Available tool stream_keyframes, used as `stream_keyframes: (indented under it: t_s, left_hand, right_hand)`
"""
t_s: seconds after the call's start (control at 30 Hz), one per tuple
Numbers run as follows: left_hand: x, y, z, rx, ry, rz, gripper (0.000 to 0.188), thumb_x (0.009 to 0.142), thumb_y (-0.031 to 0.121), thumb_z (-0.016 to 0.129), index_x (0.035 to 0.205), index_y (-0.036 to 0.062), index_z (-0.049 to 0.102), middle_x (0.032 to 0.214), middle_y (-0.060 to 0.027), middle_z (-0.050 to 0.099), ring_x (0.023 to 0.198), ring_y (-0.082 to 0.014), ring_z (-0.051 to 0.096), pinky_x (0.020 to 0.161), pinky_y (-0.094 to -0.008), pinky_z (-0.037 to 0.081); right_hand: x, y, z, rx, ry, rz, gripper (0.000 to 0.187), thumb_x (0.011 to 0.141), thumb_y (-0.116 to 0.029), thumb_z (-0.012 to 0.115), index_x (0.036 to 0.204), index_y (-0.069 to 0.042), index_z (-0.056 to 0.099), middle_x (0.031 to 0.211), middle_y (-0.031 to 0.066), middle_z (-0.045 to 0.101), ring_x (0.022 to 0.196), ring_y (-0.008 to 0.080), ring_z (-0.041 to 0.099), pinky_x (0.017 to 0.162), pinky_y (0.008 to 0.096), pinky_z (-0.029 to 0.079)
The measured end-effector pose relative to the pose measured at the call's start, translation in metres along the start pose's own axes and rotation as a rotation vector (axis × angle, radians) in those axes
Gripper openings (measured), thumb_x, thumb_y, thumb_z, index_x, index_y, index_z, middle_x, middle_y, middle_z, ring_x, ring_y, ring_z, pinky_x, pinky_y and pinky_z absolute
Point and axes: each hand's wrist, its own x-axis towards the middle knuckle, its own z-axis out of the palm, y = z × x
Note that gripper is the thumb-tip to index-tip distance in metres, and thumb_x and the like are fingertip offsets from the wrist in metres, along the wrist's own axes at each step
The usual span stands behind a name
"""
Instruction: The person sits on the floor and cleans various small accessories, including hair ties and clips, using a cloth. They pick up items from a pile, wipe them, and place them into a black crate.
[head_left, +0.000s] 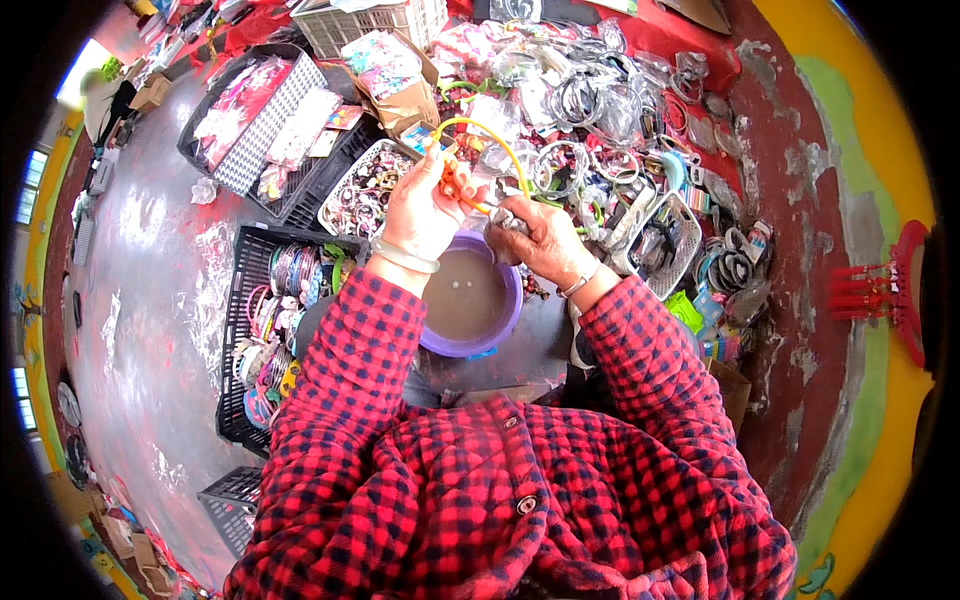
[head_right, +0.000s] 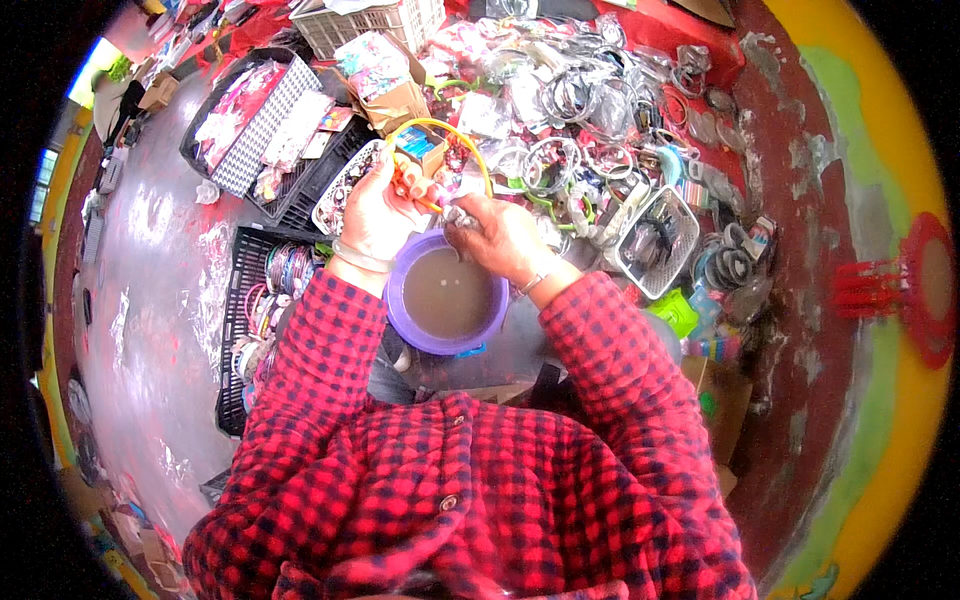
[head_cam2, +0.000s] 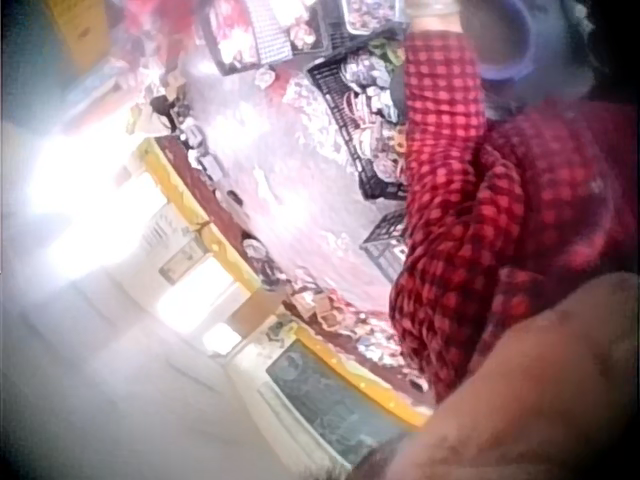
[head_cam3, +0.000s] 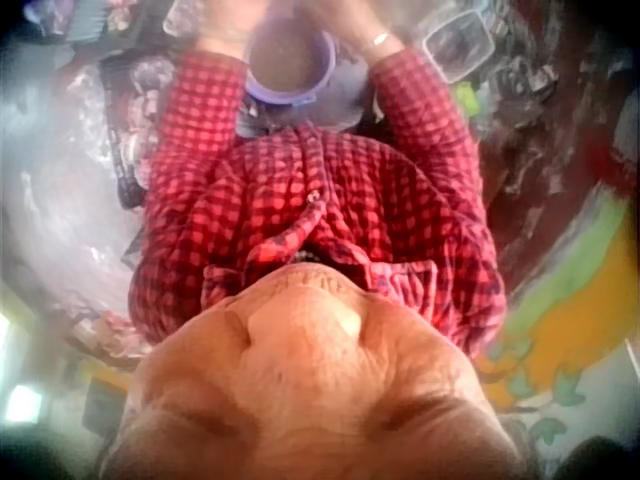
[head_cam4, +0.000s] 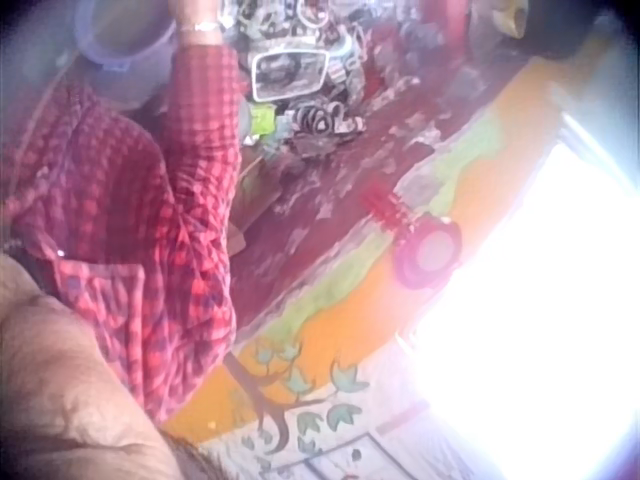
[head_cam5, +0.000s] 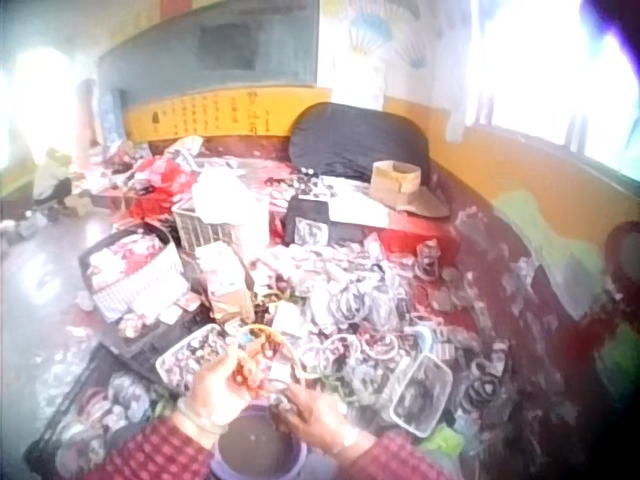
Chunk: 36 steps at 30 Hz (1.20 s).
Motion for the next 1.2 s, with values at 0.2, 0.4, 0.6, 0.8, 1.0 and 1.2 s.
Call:
stream_keyframes:
  t_s: [0.2, 0.4, 0.6, 0.8, 1.0, 1.2]
  left_hand:
    - [-0.001, 0.018, 0.002, -0.018, -0.050, 0.026, 0.029, 0.089, 0.033, 0.048, 0.075, 0.0076, 0.047, 0.063, 0.0002, 0.042, 0.057, -0.0120, 0.043, 0.064, -0.0328, 0.045]
    - [-0.004, 0.027, 0.006, 0.352, 0.115, 0.078, 0.028, 0.087, 0.032, 0.054, 0.089, 0.0038, 0.052, 0.067, -0.0041, 0.052, 0.057, -0.0144, 0.052, 0.057, -0.0277, 0.048]
    - [-0.006, 0.005, 0.003, 0.555, -0.071, -0.165, 0.025, 0.086, 0.013, 0.054, 0.105, 0.0022, 0.042, 0.076, -0.0056, 0.054, 0.063, -0.0112, 0.052, 0.060, -0.0260, 0.047]
    - [-0.006, -0.008, 0.008, 0.875, -0.158, -0.302, 0.032, 0.085, 0.010, 0.053, 0.114, 0.0024, 0.040, 0.081, -0.0030, 0.053, 0.057, -0.0060, 0.046, 0.052, -0.0187, 0.040]
    - [-0.006, -0.028, -0.004, 1.191, -0.346, -0.133, 0.034, 0.085, 0.008, 0.051, 0.118, 0.0011, 0.042, 0.083, 0.0002, 0.052, 0.064, -0.0037, 0.045, 0.055, -0.0188, 0.039]
    - [-0.011, -0.023, 0.008, 1.045, -0.180, -0.151, 0.025, 0.085, 0.007, 0.050, 0.109, -0.0005, 0.048, 0.084, -0.0025, 0.056, 0.069, -0.0048, 0.048, 0.061, -0.0188, 0.040]
  right_hand:
    - [-0.001, 0.013, 0.000, -0.262, -0.159, 0.081, 0.022, 0.076, -0.018, 0.061, 0.095, -0.007, 0.056, 0.072, 0.0151, 0.058, 0.070, 0.0301, 0.059, 0.061, 0.0353, 0.046]
    - [-0.003, 0.062, -0.009, 0.409, 0.082, 0.483, 0.033, 0.079, -0.019, 0.060, 0.106, -0.002, 0.055, 0.082, 0.0084, 0.063, 0.073, 0.0180, 0.061, 0.064, 0.0304, 0.049]
    - [0.007, 0.017, -0.043, 1.076, 0.154, 0.314, 0.043, 0.078, -0.006, 0.059, 0.117, -0.005, 0.041, 0.095, 0.0052, 0.057, 0.085, 0.0133, 0.056, 0.076, 0.0251, 0.044]
    - [0.005, 0.004, -0.041, 0.701, 0.320, 0.106, 0.039, 0.074, -0.001, 0.064, 0.110, -0.006, 0.051, 0.100, 0.0051, 0.054, 0.089, 0.0143, 0.054, 0.078, 0.0247, 0.044]
    - [0.009, -0.013, -0.026, -0.009, 0.251, -0.304, 0.030, 0.064, 0.007, 0.064, 0.090, -0.007, 0.062, 0.089, 0.0075, 0.052, 0.085, 0.0218, 0.053, 0.073, 0.0298, 0.043]
    - [0.013, -0.012, -0.026, 0.018, 0.247, -0.270, 0.027, 0.064, 0.009, 0.062, 0.085, -0.008, 0.063, 0.082, 0.0078, 0.052, 0.079, 0.0224, 0.053, 0.069, 0.0292, 0.044]
